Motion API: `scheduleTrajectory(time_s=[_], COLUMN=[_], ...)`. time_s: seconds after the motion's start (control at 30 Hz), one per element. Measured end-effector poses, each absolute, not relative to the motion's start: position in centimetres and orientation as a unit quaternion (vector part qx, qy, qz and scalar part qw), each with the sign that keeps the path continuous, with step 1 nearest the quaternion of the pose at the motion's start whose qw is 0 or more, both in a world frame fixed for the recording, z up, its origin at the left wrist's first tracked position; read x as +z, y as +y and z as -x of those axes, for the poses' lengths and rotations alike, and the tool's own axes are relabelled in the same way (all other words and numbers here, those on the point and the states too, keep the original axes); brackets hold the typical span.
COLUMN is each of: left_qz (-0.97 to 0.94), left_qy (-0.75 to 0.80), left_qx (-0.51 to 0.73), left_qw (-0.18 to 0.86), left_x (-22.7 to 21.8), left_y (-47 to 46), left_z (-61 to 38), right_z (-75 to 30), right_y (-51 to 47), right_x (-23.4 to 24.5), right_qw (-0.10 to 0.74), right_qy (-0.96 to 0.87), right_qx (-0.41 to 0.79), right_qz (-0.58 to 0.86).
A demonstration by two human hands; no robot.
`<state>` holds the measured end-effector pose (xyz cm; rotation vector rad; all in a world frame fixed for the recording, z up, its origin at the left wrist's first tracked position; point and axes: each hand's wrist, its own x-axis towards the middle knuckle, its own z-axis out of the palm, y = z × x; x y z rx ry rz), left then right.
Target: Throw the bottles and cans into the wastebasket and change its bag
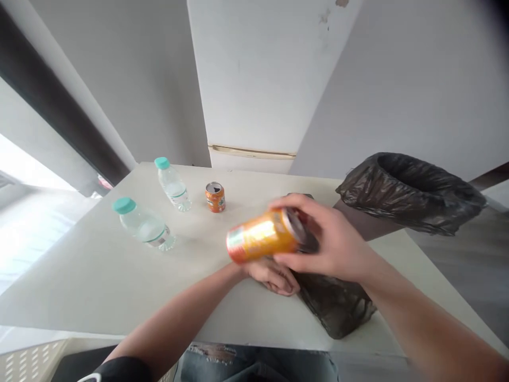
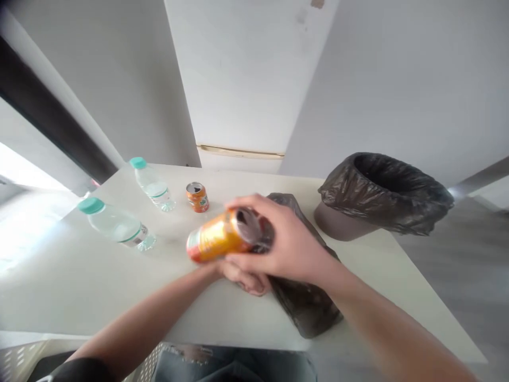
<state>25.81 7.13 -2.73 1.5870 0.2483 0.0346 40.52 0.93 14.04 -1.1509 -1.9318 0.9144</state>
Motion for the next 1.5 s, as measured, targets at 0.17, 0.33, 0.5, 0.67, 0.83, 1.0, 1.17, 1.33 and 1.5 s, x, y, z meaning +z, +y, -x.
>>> scheduleTrajectory(time_s=[0.17, 0.33, 0.5, 0.67, 0.83, 1.0, 1.17, 1.33, 1.5], left_qz=[-0.62, -0.617, -0.607, -0.606, -0.623, -0.618, -0.625, -0.62, -0.615], left_qy=[-0.076, -0.049, -0.041, -0.042, -0.081, -0.057, -0.059, -0.081, -0.092], left_qx=[-0.121, -0.127, -0.112, -0.109, -0.097, -0.106, -0.105, -0.086, -0.082], left_qw=[0.772, 0.775, 0.786, 0.787, 0.772, 0.777, 0.771, 0.776, 0.779], left_x=[-2.8, -3.5, -4.4, -5.4, -5.5, -5.2, -4.4, -4.4, -4.3], left_y=[7.2, 7.1, 7.0, 7.2, 7.2, 7.2, 7.3, 7.2, 7.1], left_z=[-25.9, -26.1, -26.5, -26.7, -26.6, -26.6, -26.3, -26.2, -26.2], right_z=[-33.1, -29.4, -27.2, -26.2, -26.2, -26.1, -26.1, -28.3, -36.3], right_y=[7.3, 10.6, 11.6, 11.7, 11.5, 11.1, 11.1, 10.3, 10.5], right_x=[10.8, 7.4, 6.3, 5.5, 5.2, 5.4, 4.9, 6.5, 11.0], right_qw=[0.268, 0.203, 0.169, 0.157, 0.156, 0.152, 0.152, 0.187, 0.215], right_qy=[-0.839, -0.869, -0.883, -0.892, -0.891, -0.891, -0.893, -0.88, -0.829], right_qx=[0.237, 0.227, 0.233, 0.232, 0.25, 0.262, 0.265, 0.269, 0.17], right_qz=[0.41, 0.39, 0.371, 0.356, 0.345, 0.338, 0.33, 0.344, 0.488])
